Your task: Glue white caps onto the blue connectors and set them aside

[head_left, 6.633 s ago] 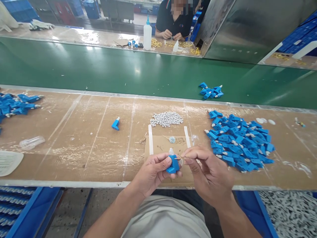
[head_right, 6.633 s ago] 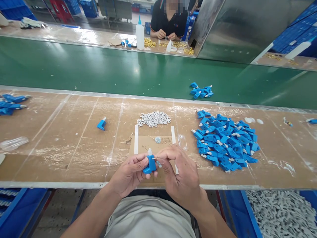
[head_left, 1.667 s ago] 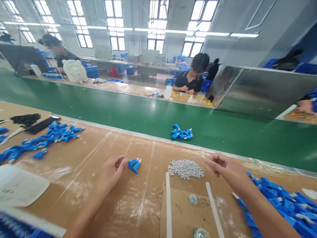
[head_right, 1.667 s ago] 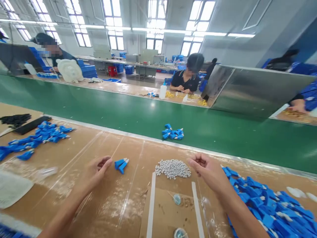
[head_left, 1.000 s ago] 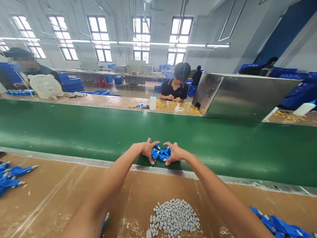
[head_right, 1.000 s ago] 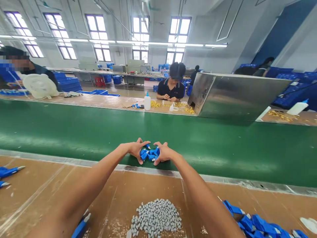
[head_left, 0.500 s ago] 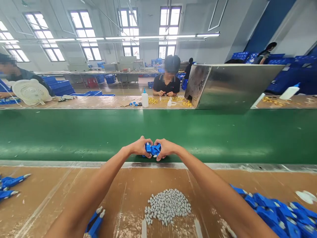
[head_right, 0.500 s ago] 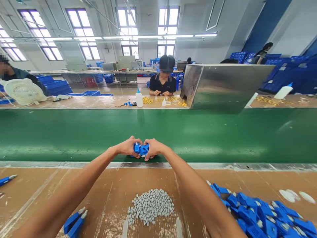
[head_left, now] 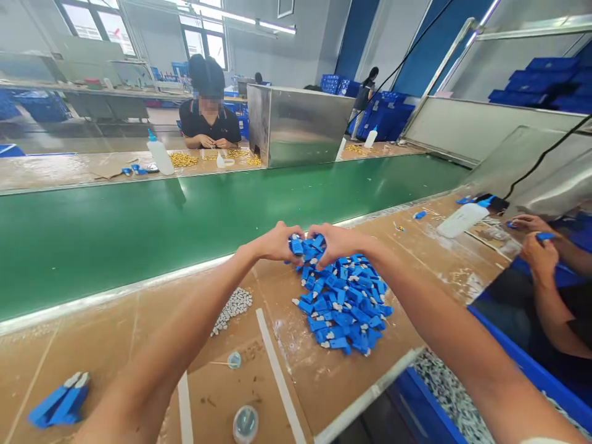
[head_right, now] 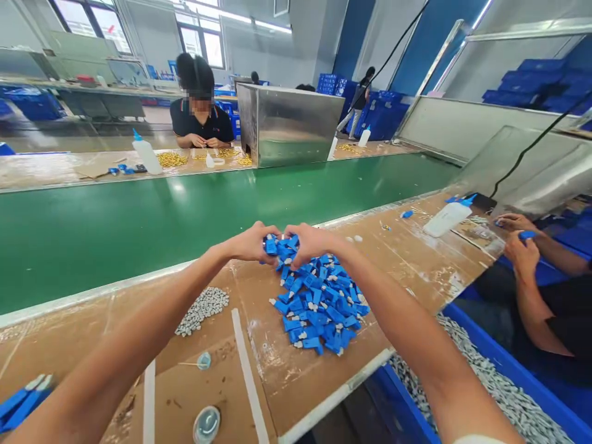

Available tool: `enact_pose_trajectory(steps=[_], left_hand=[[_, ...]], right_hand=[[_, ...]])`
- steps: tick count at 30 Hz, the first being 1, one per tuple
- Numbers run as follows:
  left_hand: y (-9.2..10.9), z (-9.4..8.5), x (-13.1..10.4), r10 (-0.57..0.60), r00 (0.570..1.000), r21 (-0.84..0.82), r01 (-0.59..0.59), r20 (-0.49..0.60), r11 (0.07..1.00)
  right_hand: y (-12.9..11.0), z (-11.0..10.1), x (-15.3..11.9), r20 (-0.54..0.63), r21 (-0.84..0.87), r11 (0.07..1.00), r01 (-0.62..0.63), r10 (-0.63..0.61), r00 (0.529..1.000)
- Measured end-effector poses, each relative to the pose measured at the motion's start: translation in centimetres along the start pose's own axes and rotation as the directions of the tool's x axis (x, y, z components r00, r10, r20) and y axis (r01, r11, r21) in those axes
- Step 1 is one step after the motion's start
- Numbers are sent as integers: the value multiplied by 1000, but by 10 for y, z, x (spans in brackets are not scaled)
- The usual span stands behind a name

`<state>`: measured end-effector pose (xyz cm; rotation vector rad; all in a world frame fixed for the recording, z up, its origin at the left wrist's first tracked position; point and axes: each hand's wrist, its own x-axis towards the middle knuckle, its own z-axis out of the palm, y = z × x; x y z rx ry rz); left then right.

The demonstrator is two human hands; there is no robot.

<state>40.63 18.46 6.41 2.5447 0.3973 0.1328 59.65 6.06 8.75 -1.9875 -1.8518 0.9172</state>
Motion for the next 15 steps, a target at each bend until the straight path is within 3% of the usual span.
enact_pose_trajectory(steps=[4,8,11,15], left_hand=[[36,42,49,-22,996,-19,24,92,1000],[58,67,73,-37,980,-5,39,196,999],[65,66,72,-33,974,15,30,224,999],[69,44,46,-39,977,33,33,211,999]], right_hand=[[55,-9,-36,58,7,995,-101,101,993],[94,-7,-53,54,0,991,-134,134,990],[111,-11,-64,-36,19,994,-105,106,994],[117,-15,-94,-245,65,993,-95,108,963]])
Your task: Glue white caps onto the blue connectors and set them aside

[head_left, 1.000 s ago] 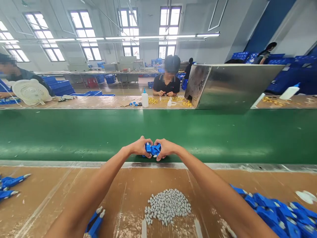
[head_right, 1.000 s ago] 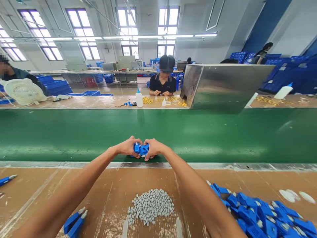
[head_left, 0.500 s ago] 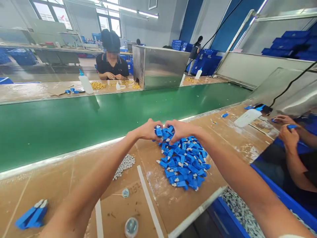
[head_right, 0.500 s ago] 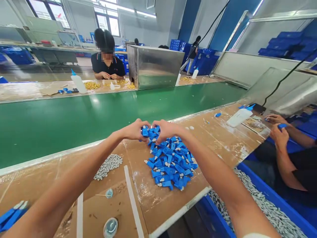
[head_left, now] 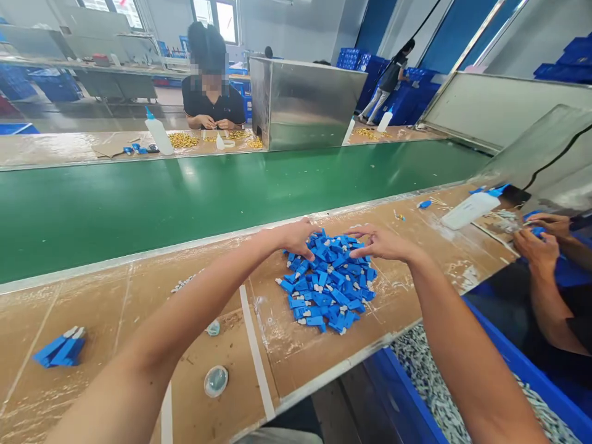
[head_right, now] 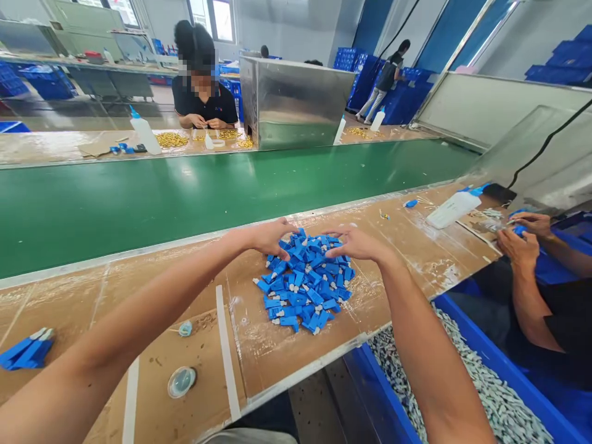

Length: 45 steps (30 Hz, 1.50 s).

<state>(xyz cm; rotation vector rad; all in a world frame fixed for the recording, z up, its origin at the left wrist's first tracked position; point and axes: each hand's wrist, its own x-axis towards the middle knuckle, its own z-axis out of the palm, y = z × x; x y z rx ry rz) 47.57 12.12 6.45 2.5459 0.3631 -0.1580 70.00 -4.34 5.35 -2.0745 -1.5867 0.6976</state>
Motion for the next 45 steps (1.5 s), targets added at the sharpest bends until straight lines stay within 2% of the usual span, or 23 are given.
enact_pose_trajectory(steps=[2,4,6,7,9,12,13,15,18,19,21,23,25,27,29,30,34,36,39,40,42,45], left_hand=[[0,-8,-27,-15,1000,-2,15,-24,1000],[0,-12,-63,-20,999,-51,18,-40,999],[3,-11,-107,4,999,-208,-14,-49,978],[6,-7,-130,14,998,-316,-32,-57,948],[16,6,-178,-27,996,-447,-13,-83,894],[43,42,-243,-163,976,-514,66,-145,855],[53,57,-261,-173,972,-523,67,-157,850],[71,85,-289,-121,987,-569,40,-105,822],[88,115,-315,116,993,-653,-102,-22,751],[90,122,-320,167,986,-676,-134,-16,725],[91,131,-328,161,987,-717,-133,-29,684],[88,138,-334,33,997,-749,-69,-63,659],[85,145,-338,-117,985,-804,-35,-129,594],[82,153,-339,-207,960,-873,-67,-188,483],[80,159,-338,-234,947,-916,-119,-221,384],[79,162,-336,-237,943,-919,-133,-232,371],[80,166,-324,-289,913,-891,-148,-290,429],[82,165,-315,-362,869,-896,-180,-338,405],[88,157,-299,-462,786,-906,-296,-411,302],[91,153,-294,-473,772,-905,-337,-424,261],[96,145,-287,-461,776,-900,-407,-430,154],[101,136,-282,-405,841,-903,-423,-359,-78]], right_hand=[[-6,7,-25,-161,15,1000,2,0,987],[-22,28,-54,-300,41,998,48,-34,953],[-46,58,-78,-337,78,988,134,-100,936],[-59,75,-86,-316,72,983,167,-137,939],[-84,107,-89,-250,-55,982,178,-186,950],[-111,142,-69,-110,-277,949,149,-185,977],[-117,151,-59,-64,-320,936,145,-174,983],[-126,164,-39,11,-375,916,141,-148,989],[-135,179,-19,113,-462,878,124,-81,990],[-138,183,-15,138,-482,868,121,-61,989],[-143,187,-12,174,-506,854,122,-37,984],[-146,188,-13,199,-507,852,134,-36,979],[-146,187,-17,215,-479,863,160,-61,975],[-143,185,-21,216,-422,887,189,-104,971],[-140,182,-26,201,-333,918,216,-154,967],[-138,180,-28,185,-275,934,227,-181,966],[-136,159,-41,72,49,957,285,-288,955],[-138,147,-53,19,250,913,323,-338,941],[-148,141,-77,-37,509,784,356,-393,919],[-152,142,-85,-47,570,741,356,-403,914],[-162,148,-98,-52,664,664,343,-416,908],[-178,162,-109,-17,801,532,275,-439,898]])
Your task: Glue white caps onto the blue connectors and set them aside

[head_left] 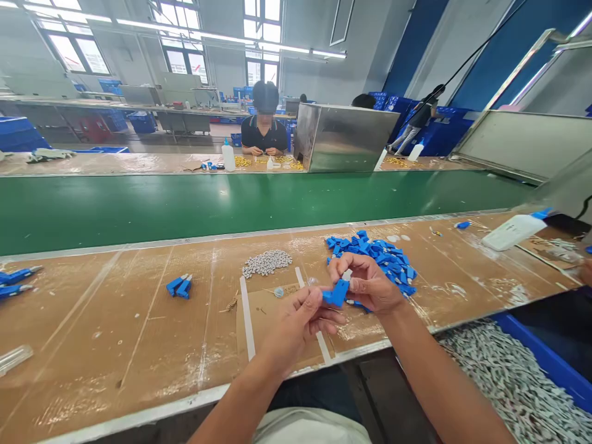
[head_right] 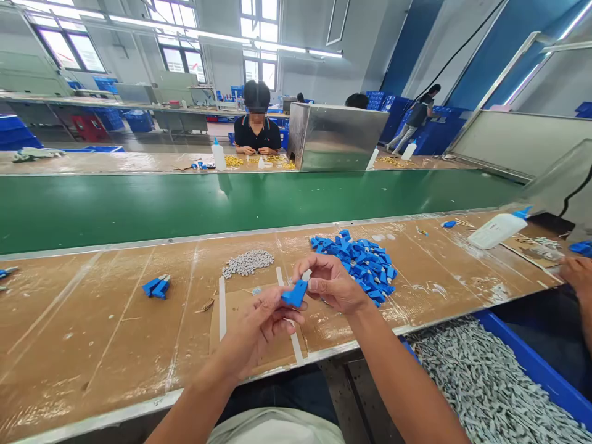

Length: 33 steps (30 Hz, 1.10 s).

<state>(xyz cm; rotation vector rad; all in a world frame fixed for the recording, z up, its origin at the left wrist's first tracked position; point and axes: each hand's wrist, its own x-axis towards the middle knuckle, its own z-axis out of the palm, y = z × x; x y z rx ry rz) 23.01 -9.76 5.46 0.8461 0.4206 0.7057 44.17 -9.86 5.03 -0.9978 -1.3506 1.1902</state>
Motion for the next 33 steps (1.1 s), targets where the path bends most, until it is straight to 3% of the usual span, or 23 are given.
enact_pose_trajectory(steps=[4,6,8,11,13,17,20,25,33], left_hand=[[3,-9,-5,-193,980,-236,198,43,951],[5,-22,-15,-250,966,-327,258,67,909],[7,-40,-30,-266,962,-398,266,56,878],[11,-71,-56,-199,973,-407,137,-114,903],[10,-91,-70,-141,956,-324,52,-257,944],[0,-118,-83,-62,901,-173,-14,-430,985],[-10,-124,-80,-59,880,-172,-26,-472,985],[-19,-124,-73,-84,880,-187,-5,-467,982],[-20,-127,-72,-100,876,-210,-2,-472,978]], right_hand=[[6,27,3,82,175,981,-86,72,994],[13,38,4,104,192,972,-135,117,988],[25,47,3,53,138,979,-149,143,988],[49,51,-1,-124,-45,984,-174,167,978],[64,50,-5,-195,-139,969,-205,176,965],[82,53,-16,-162,-210,946,-247,215,963],[89,60,-23,-115,-221,937,-272,252,961],[97,74,-24,-112,-245,932,-267,246,963],[86,85,-24,-111,-450,881,-144,105,988]])
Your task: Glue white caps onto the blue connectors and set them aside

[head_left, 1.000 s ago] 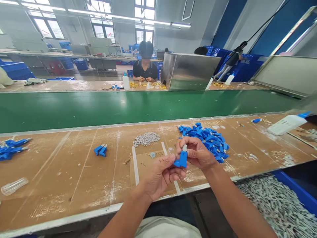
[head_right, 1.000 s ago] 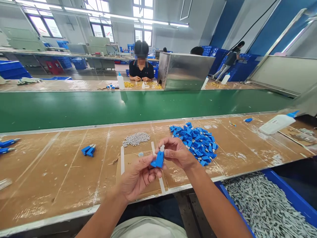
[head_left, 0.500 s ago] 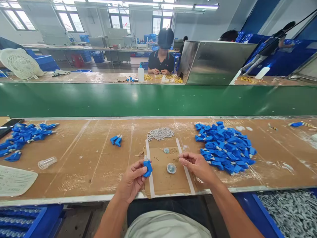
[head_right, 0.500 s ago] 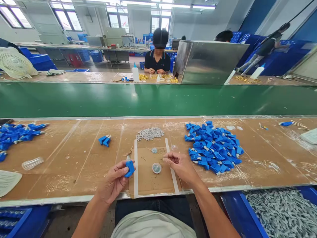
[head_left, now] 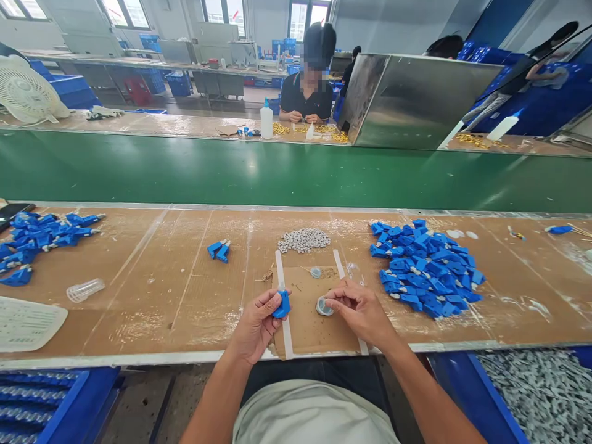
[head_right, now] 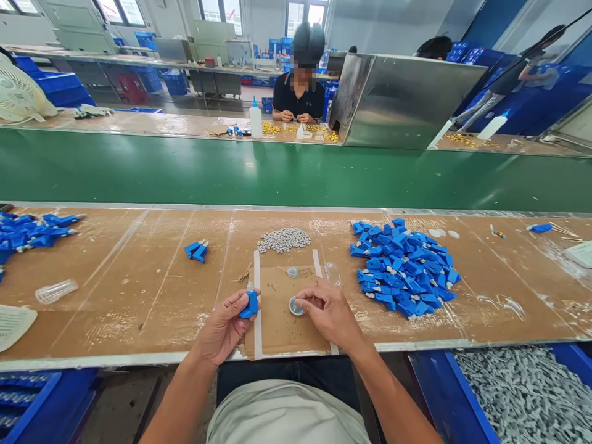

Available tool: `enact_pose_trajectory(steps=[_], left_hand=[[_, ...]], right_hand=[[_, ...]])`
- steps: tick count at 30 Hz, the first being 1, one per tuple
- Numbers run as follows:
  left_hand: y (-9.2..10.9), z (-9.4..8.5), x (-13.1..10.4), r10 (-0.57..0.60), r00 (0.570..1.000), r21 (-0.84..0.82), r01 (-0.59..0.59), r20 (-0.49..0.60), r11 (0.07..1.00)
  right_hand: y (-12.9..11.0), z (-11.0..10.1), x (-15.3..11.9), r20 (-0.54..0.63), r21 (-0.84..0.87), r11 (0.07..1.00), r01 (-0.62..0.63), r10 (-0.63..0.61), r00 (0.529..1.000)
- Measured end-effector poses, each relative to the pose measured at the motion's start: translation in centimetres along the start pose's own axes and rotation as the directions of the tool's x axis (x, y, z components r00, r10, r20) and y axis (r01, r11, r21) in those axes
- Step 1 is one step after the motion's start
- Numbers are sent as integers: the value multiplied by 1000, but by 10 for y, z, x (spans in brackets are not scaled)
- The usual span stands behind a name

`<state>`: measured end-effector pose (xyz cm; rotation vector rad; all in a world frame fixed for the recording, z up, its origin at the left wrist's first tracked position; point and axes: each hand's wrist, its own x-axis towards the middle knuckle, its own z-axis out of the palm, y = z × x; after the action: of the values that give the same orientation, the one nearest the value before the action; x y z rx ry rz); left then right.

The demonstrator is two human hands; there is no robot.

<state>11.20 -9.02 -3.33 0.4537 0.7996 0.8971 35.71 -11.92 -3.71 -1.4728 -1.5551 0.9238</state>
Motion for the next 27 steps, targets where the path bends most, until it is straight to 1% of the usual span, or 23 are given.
enact_pose_trajectory(steps=[3,5,7,9,11,14,17,19,21,23,27], left_hand=[[0,2,0,6,1000,-20,-6,6,1000],[-1,4,-1,4,1000,-40,-3,18,999],[-2,9,-3,-9,999,-64,12,42,998],[-5,14,-4,-35,997,-85,41,75,996],[-8,21,-5,-68,991,-93,79,112,993],[-13,32,-5,-126,977,-100,145,174,984],[-17,42,-5,-176,957,-111,205,229,972],[-19,47,-6,-197,945,-109,232,260,967],[-20,51,-6,-211,937,-104,247,278,963],[-21,53,-7,-219,933,-103,257,284,961],[-24,53,-7,-216,933,-103,254,288,962]], right_hand=[[-8,1,-4,42,-144,985,90,-85,995],[-11,0,-6,61,-157,982,101,-92,994],[-12,-3,-6,50,-113,989,91,-86,995],[-11,-10,-5,-4,-35,997,68,-69,998],[-10,-19,-4,-89,48,998,49,-45,995],[-17,-28,-6,-216,152,986,64,-30,976],[-36,-28,-12,-307,172,971,164,-105,946],[-51,-24,-16,-357,127,962,240,-181,916],[-63,-18,-19,-383,64,952,300,-254,888],[-70,-13,-20,-383,20,938,346,-313,869],[-73,-8,-20,-344,-5,920,393,-371,863]])
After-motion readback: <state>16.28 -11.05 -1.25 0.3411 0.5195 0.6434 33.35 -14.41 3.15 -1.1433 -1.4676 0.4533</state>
